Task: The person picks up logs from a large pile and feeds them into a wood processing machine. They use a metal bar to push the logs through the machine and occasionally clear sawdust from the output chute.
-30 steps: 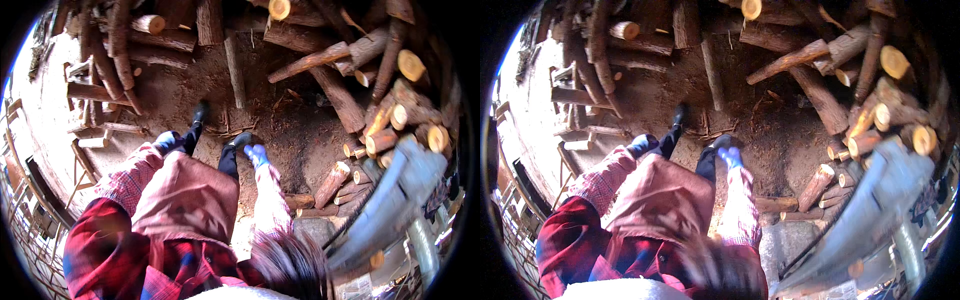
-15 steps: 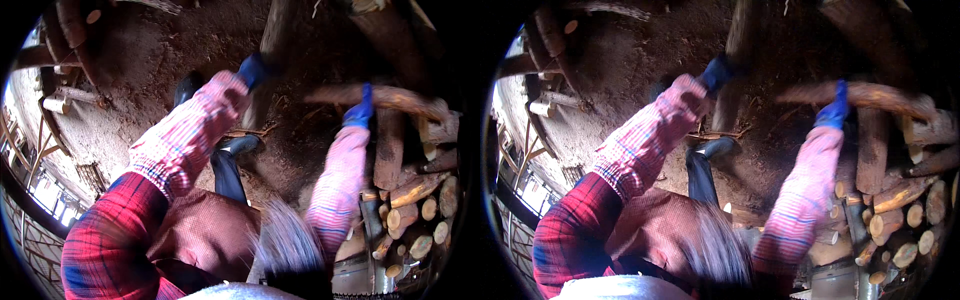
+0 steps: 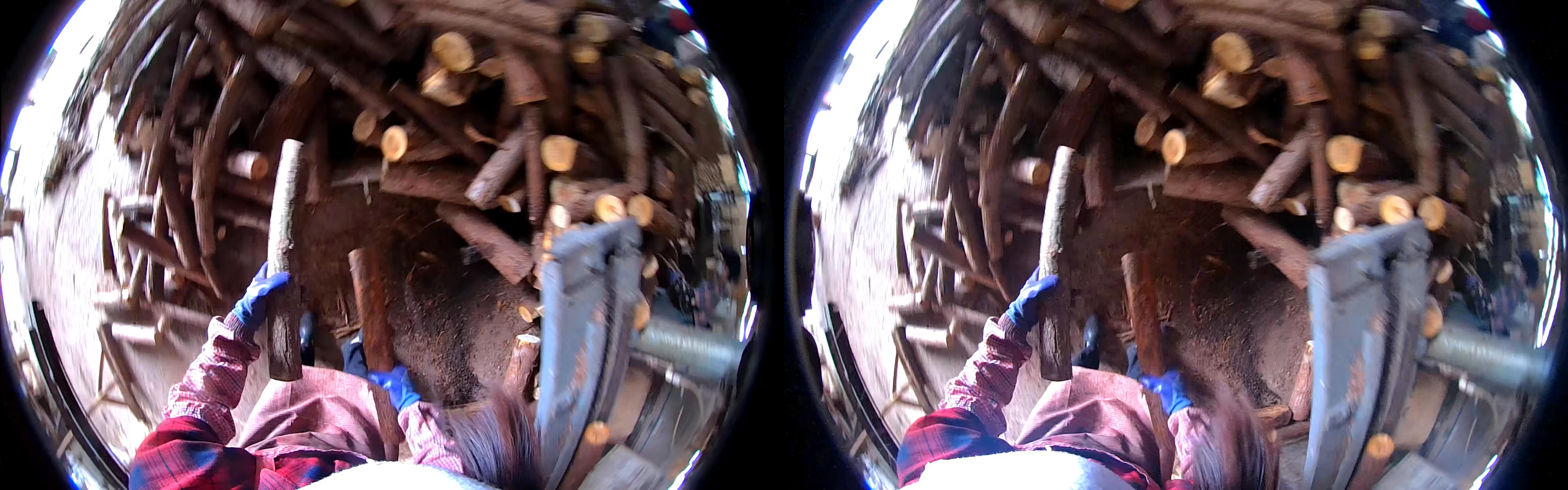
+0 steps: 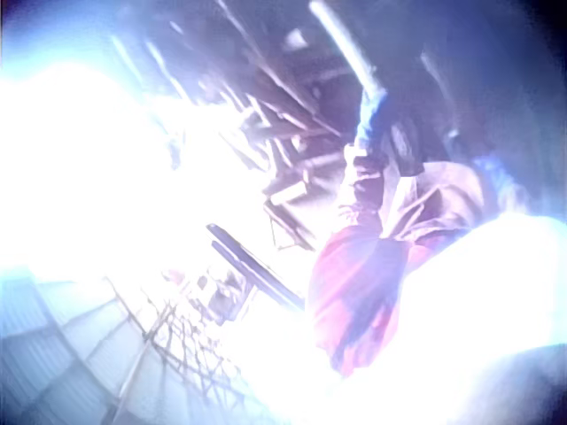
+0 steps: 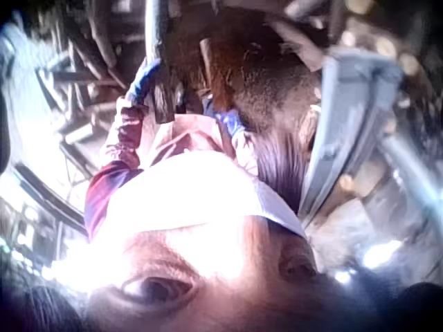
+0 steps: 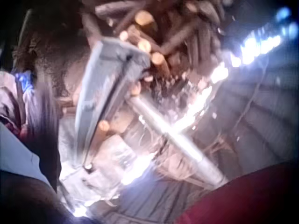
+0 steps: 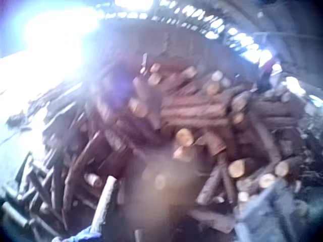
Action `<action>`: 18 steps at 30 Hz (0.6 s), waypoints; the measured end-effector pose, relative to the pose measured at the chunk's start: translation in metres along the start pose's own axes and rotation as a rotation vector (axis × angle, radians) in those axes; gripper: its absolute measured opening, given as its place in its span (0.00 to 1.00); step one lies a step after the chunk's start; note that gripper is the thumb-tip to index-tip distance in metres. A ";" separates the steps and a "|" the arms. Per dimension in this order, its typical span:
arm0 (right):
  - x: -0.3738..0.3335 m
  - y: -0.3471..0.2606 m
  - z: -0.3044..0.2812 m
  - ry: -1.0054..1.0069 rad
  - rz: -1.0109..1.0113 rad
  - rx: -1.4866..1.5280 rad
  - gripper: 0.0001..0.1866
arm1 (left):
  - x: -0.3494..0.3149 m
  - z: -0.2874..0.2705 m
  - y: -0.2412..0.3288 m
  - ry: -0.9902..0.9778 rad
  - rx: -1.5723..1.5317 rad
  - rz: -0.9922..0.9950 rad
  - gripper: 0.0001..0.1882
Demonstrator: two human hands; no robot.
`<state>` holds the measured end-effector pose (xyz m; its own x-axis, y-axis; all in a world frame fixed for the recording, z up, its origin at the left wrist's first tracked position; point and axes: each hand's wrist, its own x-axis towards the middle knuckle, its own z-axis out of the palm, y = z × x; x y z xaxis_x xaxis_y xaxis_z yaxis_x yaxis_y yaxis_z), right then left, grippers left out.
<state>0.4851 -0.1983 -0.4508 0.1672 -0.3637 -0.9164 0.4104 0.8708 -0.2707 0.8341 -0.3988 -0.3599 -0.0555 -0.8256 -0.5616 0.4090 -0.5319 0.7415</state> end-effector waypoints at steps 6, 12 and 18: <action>-0.137 -0.037 0.035 0.043 -0.433 0.064 0.14 | -0.046 0.144 0.136 -0.319 0.250 0.133 0.35; -0.298 -0.092 0.022 0.340 -0.960 0.109 0.18 | -0.070 0.313 0.157 -0.837 0.651 0.373 0.38; -0.360 -0.021 -0.119 0.990 -1.106 0.137 0.23 | -0.118 0.524 0.083 -1.380 0.707 1.181 0.39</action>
<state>0.3101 -0.0463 -0.1501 -0.9153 -0.3874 -0.1097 0.0086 0.2535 -0.9673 0.3974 -0.4446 -0.0398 -0.7763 -0.1369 0.6153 0.4087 0.6338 0.6567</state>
